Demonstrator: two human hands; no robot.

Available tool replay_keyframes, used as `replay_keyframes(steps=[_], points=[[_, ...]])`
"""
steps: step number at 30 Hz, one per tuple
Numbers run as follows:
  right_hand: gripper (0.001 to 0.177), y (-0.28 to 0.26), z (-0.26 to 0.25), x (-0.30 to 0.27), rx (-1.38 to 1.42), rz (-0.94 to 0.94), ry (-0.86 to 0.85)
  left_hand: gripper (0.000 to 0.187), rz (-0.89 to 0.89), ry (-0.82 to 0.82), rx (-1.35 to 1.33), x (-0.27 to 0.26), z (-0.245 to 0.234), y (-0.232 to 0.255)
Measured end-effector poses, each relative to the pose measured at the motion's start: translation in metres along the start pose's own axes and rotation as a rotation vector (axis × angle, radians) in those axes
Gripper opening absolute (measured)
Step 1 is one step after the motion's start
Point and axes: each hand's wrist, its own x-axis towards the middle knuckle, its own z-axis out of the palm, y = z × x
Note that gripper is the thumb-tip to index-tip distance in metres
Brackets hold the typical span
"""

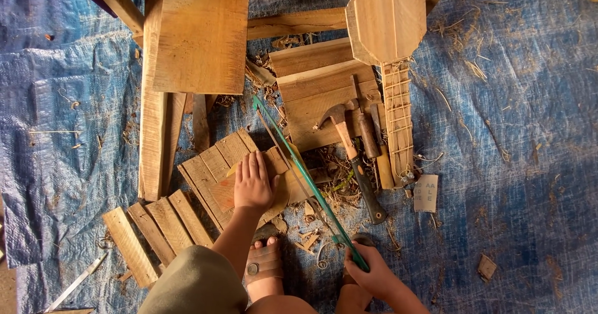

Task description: The person uses a green hand saw to cut a small piece of wood into a curved shape. After sawing, they use a chisel to carve and refine the edges of the cut piece. The work is performed on a blue tarp with various tools and wood scraps nearby.

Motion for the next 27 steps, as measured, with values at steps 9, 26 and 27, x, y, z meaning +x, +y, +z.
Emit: replay_keyframes(steps=[9,26,27], points=[[0.019,0.003,-0.004,-0.009,-0.075,-0.017,0.046,0.085,-0.007,-0.009,0.013,-0.003,0.003,0.005],[0.028,0.066,-0.013,0.028,0.011,-0.285,-0.024,0.084,-0.067,-0.002,-0.045,-0.003,0.008,0.013],[0.028,0.067,-0.013,0.030,0.009,-0.286,-0.023,0.084,-0.067,-0.001,-0.047,-0.003,0.009,0.012]])
